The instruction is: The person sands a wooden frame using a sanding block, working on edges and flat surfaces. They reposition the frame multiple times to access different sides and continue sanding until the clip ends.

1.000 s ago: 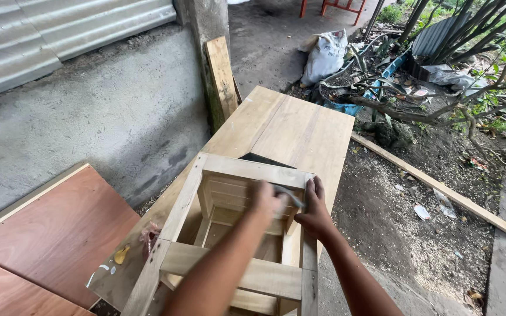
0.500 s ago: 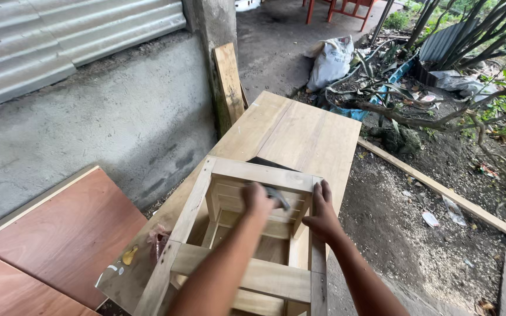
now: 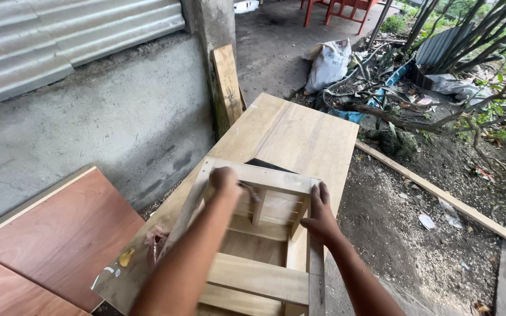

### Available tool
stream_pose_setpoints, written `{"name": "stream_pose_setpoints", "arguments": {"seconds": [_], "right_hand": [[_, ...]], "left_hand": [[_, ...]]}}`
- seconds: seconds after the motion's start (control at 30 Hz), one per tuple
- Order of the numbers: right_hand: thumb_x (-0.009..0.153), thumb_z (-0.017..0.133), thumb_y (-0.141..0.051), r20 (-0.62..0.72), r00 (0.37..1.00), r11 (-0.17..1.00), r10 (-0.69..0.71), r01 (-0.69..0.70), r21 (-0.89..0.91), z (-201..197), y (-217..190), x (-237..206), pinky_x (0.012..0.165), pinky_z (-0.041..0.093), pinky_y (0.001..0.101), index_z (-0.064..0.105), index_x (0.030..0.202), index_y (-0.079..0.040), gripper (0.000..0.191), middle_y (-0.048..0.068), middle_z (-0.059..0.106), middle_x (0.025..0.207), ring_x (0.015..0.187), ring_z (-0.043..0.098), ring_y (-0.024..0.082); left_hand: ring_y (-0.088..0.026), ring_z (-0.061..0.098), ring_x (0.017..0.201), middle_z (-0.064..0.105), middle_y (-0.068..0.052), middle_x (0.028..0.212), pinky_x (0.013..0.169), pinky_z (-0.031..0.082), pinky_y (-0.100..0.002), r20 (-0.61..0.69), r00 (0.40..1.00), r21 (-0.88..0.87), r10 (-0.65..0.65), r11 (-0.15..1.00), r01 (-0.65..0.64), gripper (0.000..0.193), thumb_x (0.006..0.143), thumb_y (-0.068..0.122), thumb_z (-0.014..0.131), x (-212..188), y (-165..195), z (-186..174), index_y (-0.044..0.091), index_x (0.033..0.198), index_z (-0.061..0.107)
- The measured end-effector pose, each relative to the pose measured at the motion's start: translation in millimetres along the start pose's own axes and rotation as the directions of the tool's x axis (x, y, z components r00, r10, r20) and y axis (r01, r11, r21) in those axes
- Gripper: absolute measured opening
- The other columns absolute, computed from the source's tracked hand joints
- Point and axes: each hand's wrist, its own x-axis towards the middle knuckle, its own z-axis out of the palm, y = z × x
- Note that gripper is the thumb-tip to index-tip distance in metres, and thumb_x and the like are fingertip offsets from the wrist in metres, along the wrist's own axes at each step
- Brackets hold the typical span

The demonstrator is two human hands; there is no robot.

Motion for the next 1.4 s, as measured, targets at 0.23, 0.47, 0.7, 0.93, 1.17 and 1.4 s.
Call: {"name": "stream_pose_setpoints", "arguments": {"seconds": [0.23, 0.47, 0.7, 0.93, 1.17, 1.4], "right_hand": [[0.063, 0.075, 0.005, 0.009, 1.0, 0.999, -0.013, 0.013, 0.036, 1.0, 4.8, -3.5, 0.123, 0.028, 0.0334, 0.012, 0.159, -0.003, 0.115, 0.012, -0.008, 0.171, 0.159, 0.005, 0.028], [0.065, 0.076, 0.005, 0.014, 0.999, 0.999, 0.034, -0.035, 0.031, 4.3, 6.8, -1.9, 0.123, 0.027, 0.0328, 0.011, 0.159, -0.004, 0.115, 0.01, -0.008, 0.171, 0.158, 0.005, 0.027], [0.06, 0.067, 0.01, 0.023, 1.0, 0.951, 0.002, -0.009, 0.31, 4.7, 9.1, -2.9, 0.12, 0.033, 0.0333, 0.016, 0.157, -0.002, 0.11, 0.009, -0.005, 0.172, 0.154, 0.023, 0.029], [0.066, 0.075, 0.005, 0.026, 0.998, 0.996, 0.062, -0.063, 0.067, 2.4, 9.7, -1.3, 0.121, 0.031, 0.0331, 0.01, 0.159, -0.003, 0.114, 0.009, -0.009, 0.172, 0.157, 0.01, 0.028], [0.065, 0.076, 0.005, 0.038, 0.998, 0.997, 0.043, -0.045, 0.06, -1.8, 7.9, 3.4, 0.122, 0.029, 0.0347, 0.013, 0.161, -0.005, 0.115, 0.009, -0.012, 0.172, 0.158, 0.003, 0.032], [0.066, 0.072, 0.004, 0.001, 0.997, 0.997, 0.079, -0.079, -0.012, -3.7, 12.8, 8.8, 0.12, 0.036, 0.0344, 0.018, 0.161, -0.008, 0.11, 0.009, -0.003, 0.175, 0.158, 0.014, 0.031]], "left_hand": [[-0.033, 0.068, 0.098, 0.068, -0.019, 0.116, 0.08, 0.059, -0.052, -0.013, 0.997, 0.127, -0.082, 0.988, 0.083, 0.031, 0.099, 0.005, 0.049, -33.9, -84.8, 43.5, 0.006, 0.128, 0.06], [-0.032, 0.069, 0.099, 0.069, -0.019, 0.118, 0.081, 0.059, -0.049, -0.037, 0.998, 0.126, 0.058, 0.991, -0.053, 0.033, 0.1, 0.005, 0.049, -0.1, 31.7, 17.4, 0.008, 0.131, 0.06], [-0.031, 0.069, 0.1, 0.069, -0.018, 0.119, 0.083, 0.059, -0.046, -0.035, 0.998, 0.25, -0.054, 0.966, 0.061, 0.036, 0.101, 0.005, 0.048, -76.3, -124.1, 67.6, 0.01, 0.134, 0.06], [-0.03, 0.069, 0.1, 0.07, -0.018, 0.121, 0.084, 0.059, -0.043, 0.003, 0.993, 0.351, 0.114, 0.93, -0.108, 0.039, 0.102, 0.005, 0.048, -36.7, -2.6, 18.4, 0.012, 0.138, 0.06], [-0.028, 0.07, 0.101, 0.07, -0.018, 0.122, 0.085, 0.059, -0.04, 0.774, 0.373, 0.558, 0.511, -0.273, -0.784, 0.041, 0.103, 0.005, 0.047, -32.4, 158.6, -50.2, 0.015, 0.141, 0.06], [-0.044, 0.045, 0.143, 0.044, -0.016, 0.157, 0.107, 0.043, -0.044, 0.871, 0.491, 0.458, 0.021, -0.394, -0.797, 0.04, 0.1, 0.02, 0.058, -70.0, 99.8, -145.5, 0.009, 0.138, 0.059]]}}
